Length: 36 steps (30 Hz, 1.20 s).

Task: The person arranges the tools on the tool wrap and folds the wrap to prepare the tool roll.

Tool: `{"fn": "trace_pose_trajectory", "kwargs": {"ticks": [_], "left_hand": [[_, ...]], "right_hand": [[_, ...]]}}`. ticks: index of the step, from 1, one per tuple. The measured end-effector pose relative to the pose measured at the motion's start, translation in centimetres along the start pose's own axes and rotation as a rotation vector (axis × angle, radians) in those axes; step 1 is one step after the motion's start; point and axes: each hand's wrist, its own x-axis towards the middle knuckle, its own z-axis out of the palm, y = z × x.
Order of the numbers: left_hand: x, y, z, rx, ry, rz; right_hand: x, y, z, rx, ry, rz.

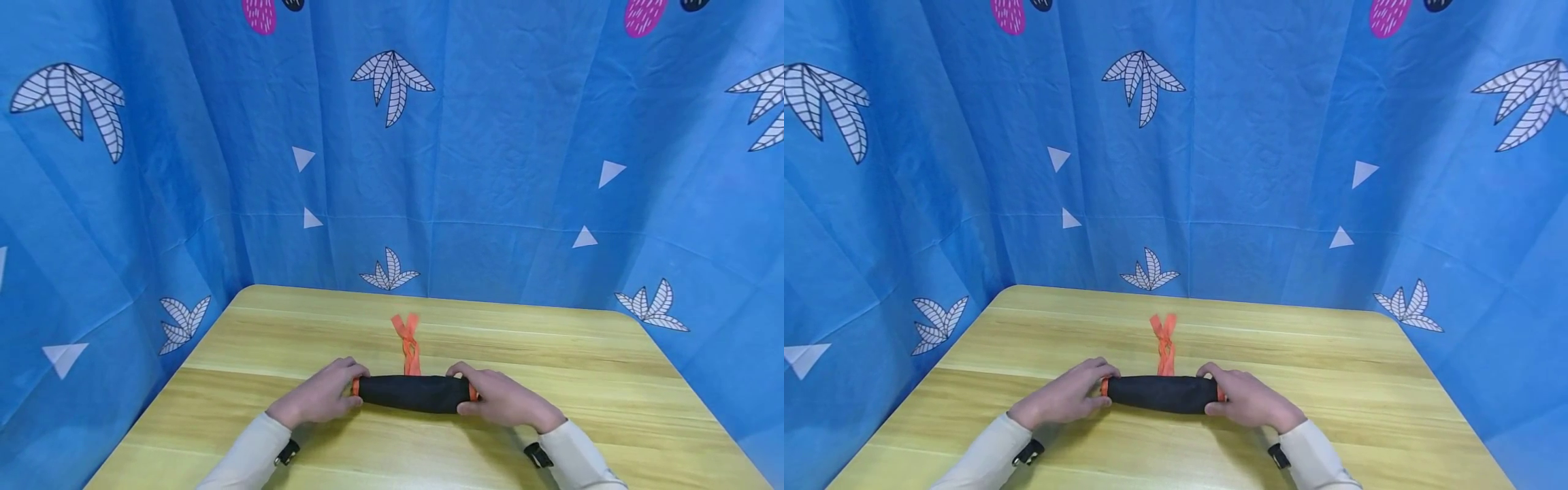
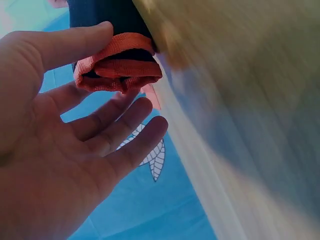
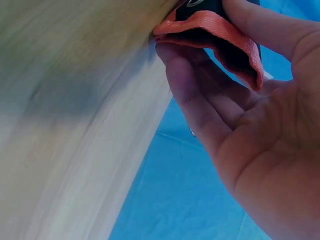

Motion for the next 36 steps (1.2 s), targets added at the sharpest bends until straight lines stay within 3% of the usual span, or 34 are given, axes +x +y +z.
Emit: {"fn": "trace_pose_trajectory", "kwargs": {"ticks": [11,18,22,31,36], "left_hand": [[0.3,-0.8,-0.3,-0.228,0.003,-0.018],[0.4,-0.9,-0.1,-0.278,0.01,-0.034],[0.6,-0.8,0.3,-0.274,0.041,-0.066],[0.9,-0.2,1.2,-0.091,0.162,-0.049],[1.0,-0.1,1.2,-0.056,0.148,-0.065]], "right_hand": [[0.1,1.4,0.0,0.235,0.013,0.073],[0.2,1.3,0.2,0.371,0.026,0.113],[0.4,1.1,0.4,0.41,0.083,0.138],[1.1,0.9,1.1,0.193,0.243,0.18],[0.9,0.7,1.2,0.12,0.278,0.23]]}}
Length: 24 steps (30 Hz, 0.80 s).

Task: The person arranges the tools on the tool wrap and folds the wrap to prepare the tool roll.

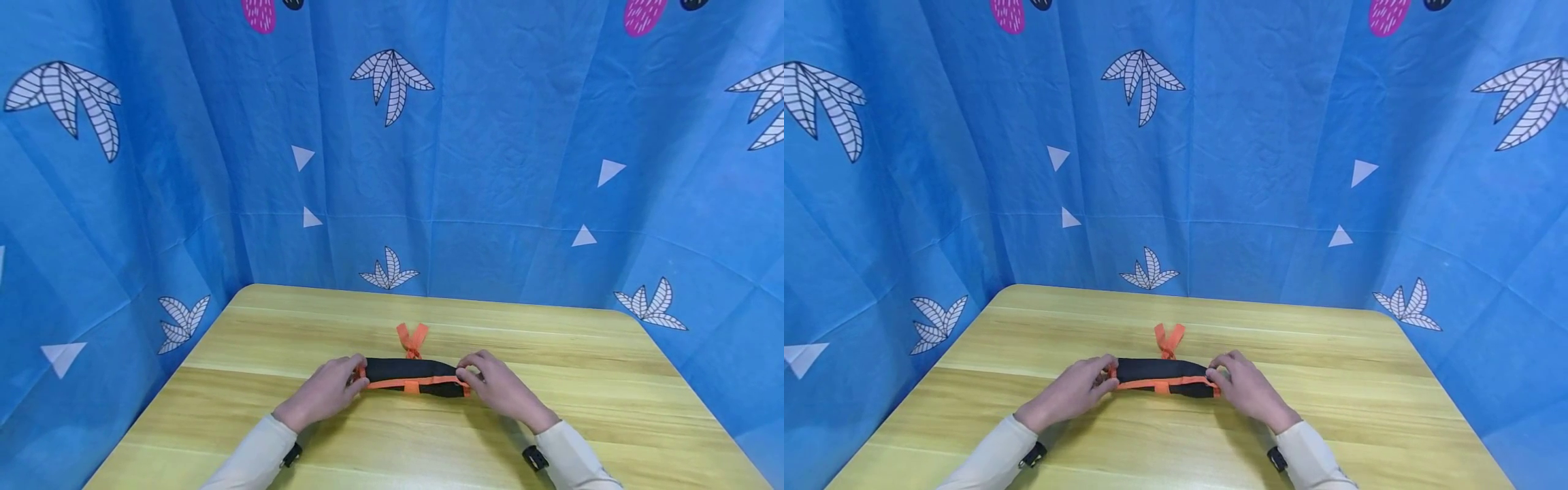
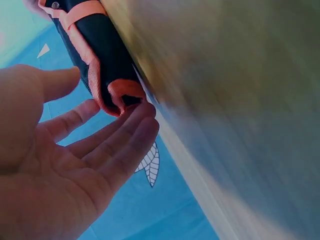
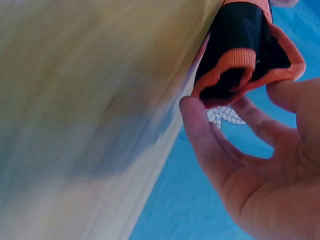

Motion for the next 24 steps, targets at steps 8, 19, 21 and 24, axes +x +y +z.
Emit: {"fn": "trace_pose_trajectory", "kwargs": {"ticks": [8,19,21,24], "left_hand": [[0.1,0.0,-0.2,0.038,-0.041,-0.043],[-0.4,-0.2,-0.4,0.009,-0.056,-0.079],[-0.5,-0.1,-0.4,-0.004,-0.059,-0.081],[-0.6,0.1,-0.5,-0.028,-0.072,-0.073]], "right_hand": [[-0.1,1.0,-0.6,-0.016,-0.056,-0.032],[-1.1,2.8,-2.1,-0.023,-0.046,0.009],[-1.6,3.2,-2.7,-0.019,-0.044,0.024],[-2.6,3.6,-3.6,-0.027,-0.03,0.039]]}}
